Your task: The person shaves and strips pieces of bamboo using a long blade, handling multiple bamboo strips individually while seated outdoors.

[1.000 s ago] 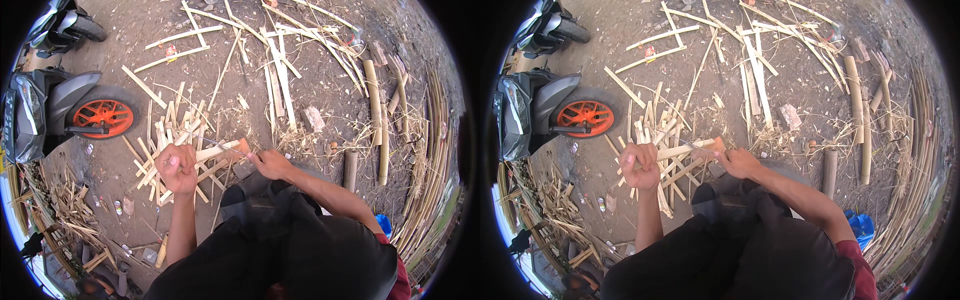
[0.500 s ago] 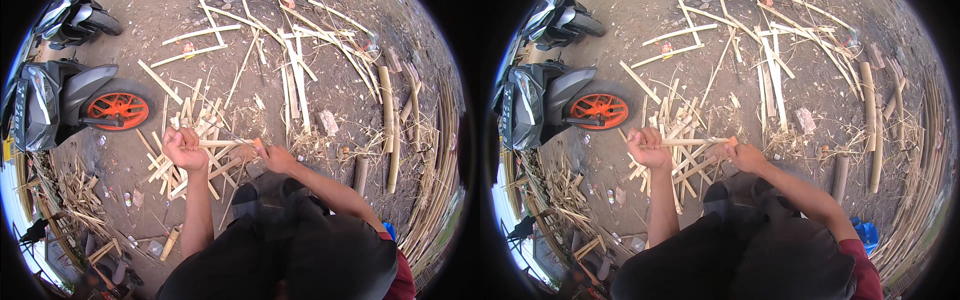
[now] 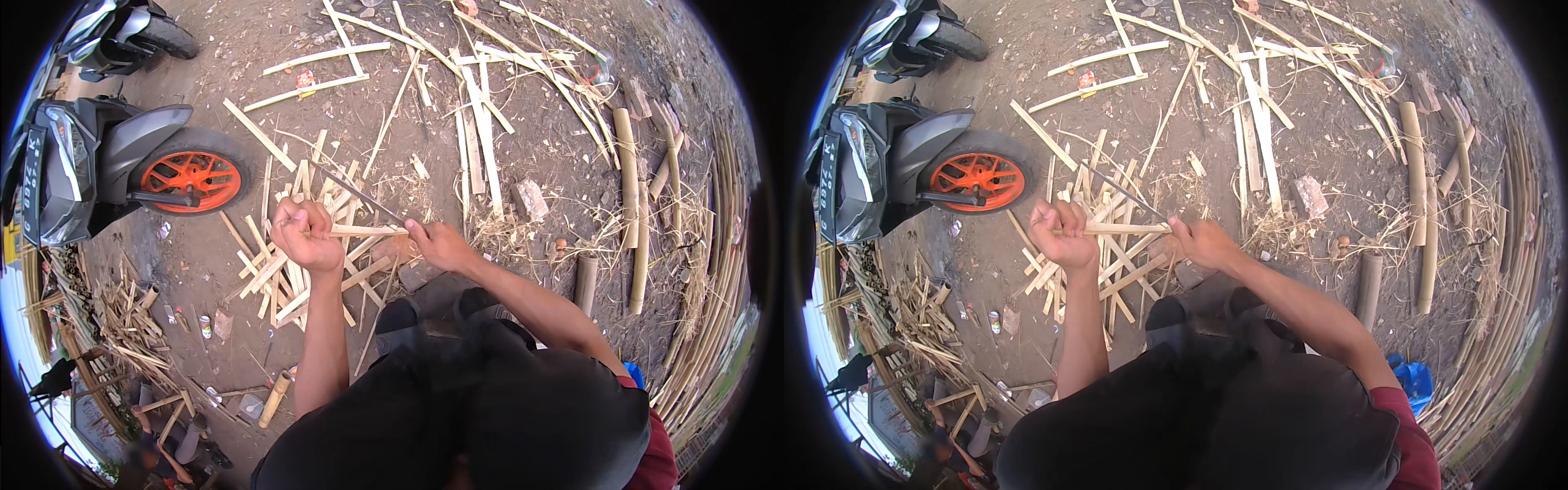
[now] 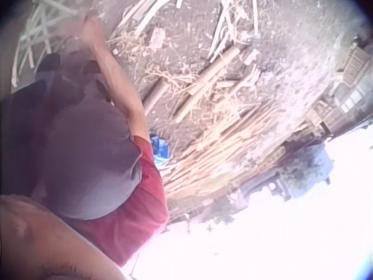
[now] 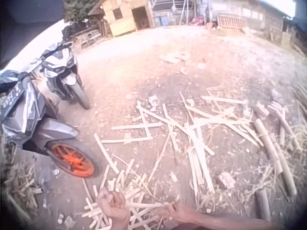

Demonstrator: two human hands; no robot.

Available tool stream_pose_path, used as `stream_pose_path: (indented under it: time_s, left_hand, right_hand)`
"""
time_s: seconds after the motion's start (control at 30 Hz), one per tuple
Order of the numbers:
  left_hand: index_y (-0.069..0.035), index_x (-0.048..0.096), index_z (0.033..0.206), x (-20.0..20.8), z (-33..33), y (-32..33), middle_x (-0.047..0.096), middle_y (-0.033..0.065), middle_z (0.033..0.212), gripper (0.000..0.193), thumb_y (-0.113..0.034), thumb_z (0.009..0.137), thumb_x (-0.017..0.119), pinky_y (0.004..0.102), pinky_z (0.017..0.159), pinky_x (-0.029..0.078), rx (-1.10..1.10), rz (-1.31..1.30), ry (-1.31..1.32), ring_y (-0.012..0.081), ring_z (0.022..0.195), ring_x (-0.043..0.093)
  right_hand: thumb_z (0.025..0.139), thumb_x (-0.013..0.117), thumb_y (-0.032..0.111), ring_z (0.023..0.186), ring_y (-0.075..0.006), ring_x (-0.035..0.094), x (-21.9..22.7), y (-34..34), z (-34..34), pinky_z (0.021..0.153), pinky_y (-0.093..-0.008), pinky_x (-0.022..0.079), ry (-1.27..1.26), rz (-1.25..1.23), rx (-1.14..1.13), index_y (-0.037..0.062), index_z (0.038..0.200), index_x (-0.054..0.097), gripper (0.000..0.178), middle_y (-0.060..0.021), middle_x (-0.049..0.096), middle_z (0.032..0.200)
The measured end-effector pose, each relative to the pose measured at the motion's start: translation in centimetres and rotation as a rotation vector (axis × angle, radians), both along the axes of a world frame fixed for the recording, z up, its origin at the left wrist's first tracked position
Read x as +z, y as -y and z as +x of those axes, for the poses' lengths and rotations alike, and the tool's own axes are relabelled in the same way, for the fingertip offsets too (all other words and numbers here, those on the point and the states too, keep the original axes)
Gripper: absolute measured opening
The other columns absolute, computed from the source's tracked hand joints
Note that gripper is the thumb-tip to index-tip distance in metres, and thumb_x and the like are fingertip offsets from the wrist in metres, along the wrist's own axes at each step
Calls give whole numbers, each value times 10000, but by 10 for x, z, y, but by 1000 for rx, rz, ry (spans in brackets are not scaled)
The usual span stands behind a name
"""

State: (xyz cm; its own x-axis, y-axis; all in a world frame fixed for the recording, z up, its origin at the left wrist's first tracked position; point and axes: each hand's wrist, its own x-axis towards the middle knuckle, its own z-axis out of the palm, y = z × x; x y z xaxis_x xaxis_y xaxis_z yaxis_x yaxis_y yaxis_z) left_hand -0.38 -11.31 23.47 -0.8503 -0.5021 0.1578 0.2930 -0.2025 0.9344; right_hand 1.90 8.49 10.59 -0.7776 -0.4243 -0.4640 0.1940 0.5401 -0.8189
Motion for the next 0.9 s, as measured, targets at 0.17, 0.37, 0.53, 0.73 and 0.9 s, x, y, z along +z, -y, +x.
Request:
stream_pose_path:
  time_s: [0.17,0.37,0.53,0.73,0.9]
  left_hand:
    - [-127,291,654,4,3,-3,270,6,486,332,-270,865,502,251,417,186,18,-60,11,89,434,217]
    - [-137,280,659,-3,-2,-9,264,-7,481,296,-239,842,488,232,397,173,10,-1,-26,78,422,226]
    - [-131,291,658,-2,-3,-5,267,-3,479,294,-238,838,498,238,398,168,-42,-42,-3,77,421,214]
    - [-102,269,628,0,-6,-14,278,10,485,272,-167,812,459,244,386,185,-5,-10,-23,74,410,215]
    - [-130,291,657,-8,-1,-8,256,-9,484,273,-220,835,477,238,391,164,-27,-28,-29,67,423,189]
  right_hand:
    - [1051,329,480,588,-331,489,60,22,-17,622,-472,417,-36,-436,-194,-52,743,585,665,-189,582,654]
    - [1043,313,518,744,-454,631,-50,-17,43,729,-513,474,41,165,77,-53,860,685,705,-306,654,778]
    - [1020,311,559,884,-483,653,5,19,2,819,-535,484,127,-43,20,-92,883,682,762,-368,626,850]
    - [1031,320,508,935,-501,641,-12,4,38,866,-525,493,0,-25,-92,-90,951,665,695,-367,636,886]
    - [1025,349,521,948,-512,636,8,14,4,870,-516,505,11,169,58,-82,944,674,689,-355,652,924]
